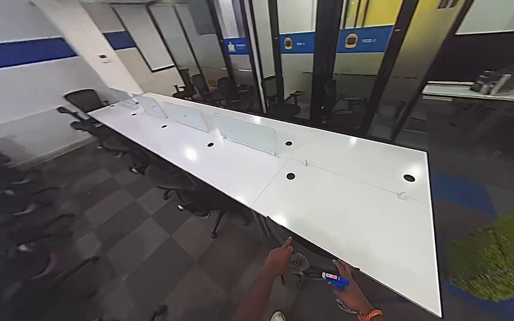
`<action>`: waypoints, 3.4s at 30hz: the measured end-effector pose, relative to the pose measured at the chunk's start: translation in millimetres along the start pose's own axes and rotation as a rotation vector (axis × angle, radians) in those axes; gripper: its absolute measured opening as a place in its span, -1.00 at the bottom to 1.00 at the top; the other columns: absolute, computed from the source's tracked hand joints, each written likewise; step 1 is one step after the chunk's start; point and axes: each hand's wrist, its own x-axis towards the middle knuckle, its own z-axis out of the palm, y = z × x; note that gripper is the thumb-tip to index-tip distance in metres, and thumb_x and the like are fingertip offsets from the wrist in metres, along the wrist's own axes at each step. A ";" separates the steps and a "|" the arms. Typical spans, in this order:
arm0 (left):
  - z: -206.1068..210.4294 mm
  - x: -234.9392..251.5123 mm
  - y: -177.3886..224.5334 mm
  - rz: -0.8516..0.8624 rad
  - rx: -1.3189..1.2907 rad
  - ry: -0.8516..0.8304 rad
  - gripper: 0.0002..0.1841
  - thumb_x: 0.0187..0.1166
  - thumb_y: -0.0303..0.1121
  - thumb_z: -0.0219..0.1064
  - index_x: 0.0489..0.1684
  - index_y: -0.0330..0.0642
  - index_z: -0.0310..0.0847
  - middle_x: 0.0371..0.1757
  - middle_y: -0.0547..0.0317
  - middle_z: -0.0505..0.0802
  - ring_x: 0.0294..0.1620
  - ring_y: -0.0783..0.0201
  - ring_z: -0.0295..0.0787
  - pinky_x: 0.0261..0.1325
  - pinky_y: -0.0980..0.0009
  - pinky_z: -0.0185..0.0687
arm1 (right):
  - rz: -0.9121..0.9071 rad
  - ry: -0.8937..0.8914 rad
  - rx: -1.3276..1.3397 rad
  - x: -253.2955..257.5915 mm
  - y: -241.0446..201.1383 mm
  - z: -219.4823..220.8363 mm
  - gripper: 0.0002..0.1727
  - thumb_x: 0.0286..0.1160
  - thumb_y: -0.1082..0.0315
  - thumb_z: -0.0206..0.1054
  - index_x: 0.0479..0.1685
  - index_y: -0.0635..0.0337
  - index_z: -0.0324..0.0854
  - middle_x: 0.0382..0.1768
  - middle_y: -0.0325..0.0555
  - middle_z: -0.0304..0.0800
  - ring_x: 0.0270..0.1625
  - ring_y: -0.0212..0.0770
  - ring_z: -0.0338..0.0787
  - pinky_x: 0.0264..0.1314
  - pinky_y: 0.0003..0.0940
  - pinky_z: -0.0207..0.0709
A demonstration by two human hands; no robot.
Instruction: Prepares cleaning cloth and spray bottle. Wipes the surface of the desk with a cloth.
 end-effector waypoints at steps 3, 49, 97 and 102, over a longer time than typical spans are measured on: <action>2.7 16.3 -11.7 0.095 0.052 -0.099 -0.33 0.21 -0.53 0.56 0.47 -0.17 0.55 0.94 0.17 0.02 0.36 -0.28 0.70 0.19 -0.26 0.71 | 0.060 0.043 -0.160 2.7 -3.9 7.0 0.00 0.00 0.20 0.73 0.67 -0.04 0.38 0.76 0.20 0.16 0.52 0.16 0.60 0.29 0.07 0.70; 253.2 -236.6 170.1 0.085 -0.019 -0.039 -0.33 0.10 -0.31 0.60 0.37 -0.13 0.60 0.68 -0.02 0.45 0.22 -0.11 0.79 0.09 -0.11 0.80 | 0.130 0.182 -0.065 -310.1 88.7 -19.6 -0.56 0.03 0.24 0.60 0.00 0.07 0.70 0.21 0.02 0.66 0.29 -0.06 0.67 0.29 -0.05 0.62; 403.5 -423.1 133.6 0.166 -0.111 -0.017 -0.36 0.13 -0.24 0.60 0.33 -0.16 0.65 0.45 0.05 0.72 0.32 -0.04 0.75 0.25 -0.18 0.70 | -0.044 0.300 0.134 -647.3 184.9 16.0 -0.63 -0.04 0.43 0.58 -0.12 0.26 0.75 0.48 0.19 0.55 0.60 -0.01 0.49 0.61 -0.17 0.45; 419.0 -444.1 160.5 0.201 -0.111 -0.117 -0.31 0.13 -0.14 0.62 0.38 -0.14 0.64 0.48 0.05 0.71 0.41 -0.02 0.70 0.40 -0.14 0.62 | -0.009 0.299 0.096 -664.4 195.3 -4.0 -0.48 0.03 0.44 0.54 0.18 0.16 0.79 0.74 0.20 0.29 0.79 0.03 0.30 0.76 -0.11 0.31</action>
